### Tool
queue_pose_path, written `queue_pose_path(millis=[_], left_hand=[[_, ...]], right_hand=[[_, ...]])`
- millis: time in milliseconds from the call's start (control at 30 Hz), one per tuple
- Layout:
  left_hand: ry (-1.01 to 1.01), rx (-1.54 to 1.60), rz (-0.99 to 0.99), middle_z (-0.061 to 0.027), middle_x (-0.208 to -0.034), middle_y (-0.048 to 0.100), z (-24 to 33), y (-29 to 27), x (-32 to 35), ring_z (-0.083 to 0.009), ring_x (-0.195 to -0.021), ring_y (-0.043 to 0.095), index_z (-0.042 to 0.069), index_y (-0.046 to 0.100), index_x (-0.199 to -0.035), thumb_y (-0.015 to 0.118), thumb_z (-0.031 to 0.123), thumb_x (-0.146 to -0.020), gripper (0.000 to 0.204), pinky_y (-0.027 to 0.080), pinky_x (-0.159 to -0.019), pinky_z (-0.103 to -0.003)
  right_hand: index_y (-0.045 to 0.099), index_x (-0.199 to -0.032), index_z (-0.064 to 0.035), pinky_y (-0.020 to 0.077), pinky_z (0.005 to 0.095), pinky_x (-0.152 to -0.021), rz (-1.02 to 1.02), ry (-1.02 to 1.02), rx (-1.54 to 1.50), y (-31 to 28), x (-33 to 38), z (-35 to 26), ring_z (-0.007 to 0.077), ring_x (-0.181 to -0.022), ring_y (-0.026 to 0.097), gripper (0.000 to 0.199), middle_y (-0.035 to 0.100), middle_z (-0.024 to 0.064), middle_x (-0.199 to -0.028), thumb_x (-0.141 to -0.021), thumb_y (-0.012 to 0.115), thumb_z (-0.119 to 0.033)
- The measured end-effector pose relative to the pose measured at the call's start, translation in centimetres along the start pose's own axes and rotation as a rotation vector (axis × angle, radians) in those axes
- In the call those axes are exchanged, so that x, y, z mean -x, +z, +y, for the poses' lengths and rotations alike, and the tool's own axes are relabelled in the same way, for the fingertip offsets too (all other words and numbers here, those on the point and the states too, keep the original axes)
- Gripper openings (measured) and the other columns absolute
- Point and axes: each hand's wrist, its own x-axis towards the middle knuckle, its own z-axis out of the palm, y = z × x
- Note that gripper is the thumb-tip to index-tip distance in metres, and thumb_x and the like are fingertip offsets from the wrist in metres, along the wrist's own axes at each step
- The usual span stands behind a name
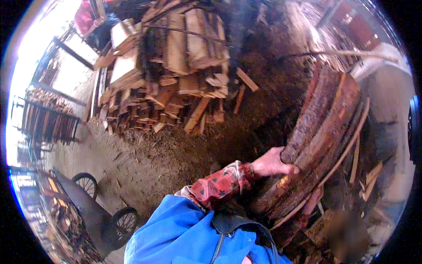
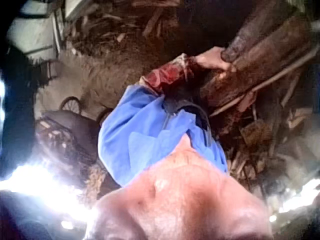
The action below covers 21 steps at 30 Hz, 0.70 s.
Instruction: The person picks up split logs from a pile and stacks them into a wheelbarrow. The person repeatedly lifts the wood and places it into the container, organizing the pieces as they fill the wheelbarrow.
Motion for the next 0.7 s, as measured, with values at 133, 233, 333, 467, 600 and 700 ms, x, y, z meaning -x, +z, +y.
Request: queue_pose_path(millis=[133,233,333,467,600,700], left_hand=[[0.102,0.027,0.016,-0.0045,-0.099,0.066,1.6,-1.3,1.4,-0.0121,-0.091,0.059,0.001,0.058,-0.117,0.08,0.022,-0.07,0.056,0.05,-0.084,-0.03],[0.17,0.074,0.012,-0.0058,-0.104,0.065,2.4,-1.3,2.6,-0.0127,-0.095,0.057,0.0,0.055,-0.12,0.079,0.025,-0.071,0.06,0.049,-0.086,-0.031],[0.239,0.068,0.068,-0.0063,-0.107,0.065,2.9,-0.9,3.7,-0.0129,-0.098,0.057,-0.001,0.051,-0.124,0.08,0.027,-0.071,0.066,0.048,-0.089,-0.032],[0.323,0.027,0.161,-0.0065,-0.109,0.065,3.5,0.0,4.7,-0.0131,-0.098,0.057,-0.001,0.05,-0.126,0.08,0.028,-0.071,0.069,0.048,-0.09,-0.032],[0.381,0.013,0.269,-0.0062,-0.107,0.065,3.8,0.9,5.6,-0.0125,-0.097,0.057,-0.001,0.049,-0.126,0.08,0.026,-0.071,0.069,0.049,-0.088,-0.032],[0.35,0.049,0.306,-0.0064,-0.108,0.064,4.6,1.7,6.4,-0.0116,-0.096,0.056,-0.001,0.048,-0.128,0.08,0.022,-0.073,0.068,0.049,-0.085,-0.03]], right_hand=[[0.042,-0.135,0.0022,0.044,0.0445,-0.098,0.207,0.002,0.0,3.9,-0.9,-1.9,0.0282,-0.117,0.049,0.059,0.048,0.0157,-0.133,-0.09,0.051,-0.034],[0.038,-0.138,-0.0001,0.0413,0.0441,-0.102,-0.116,-0.529,0.209,4.9,-1.2,-2.4,0.0285,-0.121,0.047,0.068,0.041,0.0168,-0.137,-0.091,0.052,-0.047],[0.035,-0.14,-0.0007,0.0383,0.0453,-0.105,-0.258,-0.308,0.062,5.7,-3.0,-3.4,0.0288,-0.127,0.044,0.064,0.041,0.0187,-0.137,-0.095,0.047,-0.046],[0.034,-0.139,0.0004,0.0362,0.0479,-0.107,-0.234,-0.954,0.161,9.4,-2.7,-5.3,0.0296,-0.128,0.043,0.06,0.041,0.0199,-0.137,-0.099,0.041,-0.044],[0.034,-0.139,-0.0001,0.0392,0.0479,-0.102,-0.275,-1.119,0.567,6.7,-7.2,-5.0,0.0335,-0.124,0.044,0.061,0.045,0.0214,-0.13,-0.096,0.049,-0.041],[0.032,-0.141,-0.0013,0.0386,0.0495,-0.102,-0.381,-0.822,0.377,5.6,-8.8,-3.6,0.0346,-0.127,0.04,0.07,0.043,0.0211,-0.135,-0.091,0.057,-0.044]])
